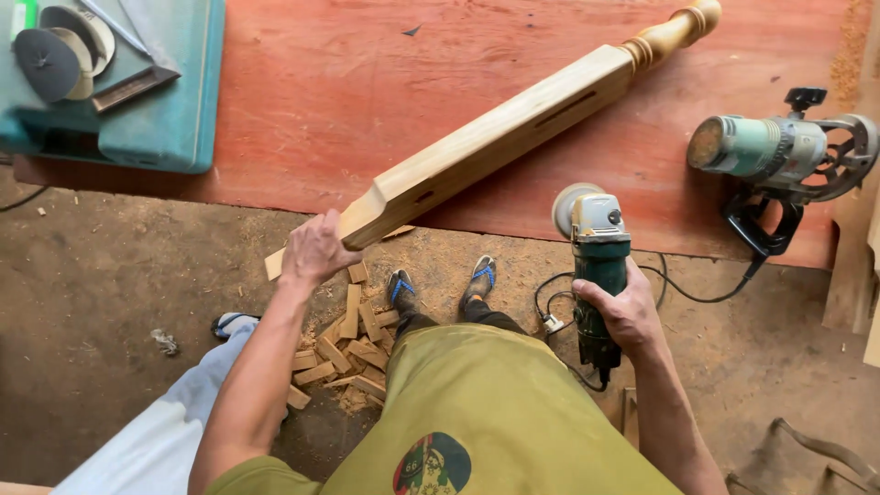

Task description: The person uses a handheld angle grinder to smooth the surface of a wooden bed frame post. They then switch to a plunge router to carve grooves and shape the edges of the wooden post while holding it steady with their other hand.

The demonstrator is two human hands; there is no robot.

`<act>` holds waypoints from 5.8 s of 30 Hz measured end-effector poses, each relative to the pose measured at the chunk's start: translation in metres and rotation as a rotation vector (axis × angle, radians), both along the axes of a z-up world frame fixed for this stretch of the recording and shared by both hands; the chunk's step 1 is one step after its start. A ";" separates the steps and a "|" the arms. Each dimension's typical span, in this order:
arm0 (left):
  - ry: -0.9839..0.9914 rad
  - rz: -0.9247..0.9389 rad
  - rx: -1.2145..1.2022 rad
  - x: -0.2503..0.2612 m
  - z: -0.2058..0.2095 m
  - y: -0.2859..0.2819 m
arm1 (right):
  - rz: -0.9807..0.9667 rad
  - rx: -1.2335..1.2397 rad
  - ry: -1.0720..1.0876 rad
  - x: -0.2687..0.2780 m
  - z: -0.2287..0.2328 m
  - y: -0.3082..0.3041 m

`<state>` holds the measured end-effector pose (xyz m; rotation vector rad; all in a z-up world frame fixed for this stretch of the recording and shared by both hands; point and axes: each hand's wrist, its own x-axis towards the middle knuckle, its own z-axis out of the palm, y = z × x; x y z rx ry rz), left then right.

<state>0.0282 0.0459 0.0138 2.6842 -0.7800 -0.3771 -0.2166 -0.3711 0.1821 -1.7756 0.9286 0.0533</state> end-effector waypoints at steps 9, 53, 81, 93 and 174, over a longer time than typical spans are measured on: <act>-0.231 0.075 0.097 -0.034 -0.001 0.045 | 0.236 0.061 0.143 0.047 0.003 0.014; -0.455 0.051 0.076 -0.054 -0.045 0.058 | 0.477 0.066 0.229 0.100 -0.023 0.045; -0.123 0.103 0.089 -0.039 0.010 0.044 | 0.522 0.174 0.212 0.105 -0.019 0.067; -0.092 0.099 0.062 -0.037 0.012 0.044 | 0.553 0.126 0.250 0.104 -0.030 0.056; 0.273 0.164 0.128 -0.005 0.072 0.023 | 0.508 0.158 0.230 0.128 -0.020 0.080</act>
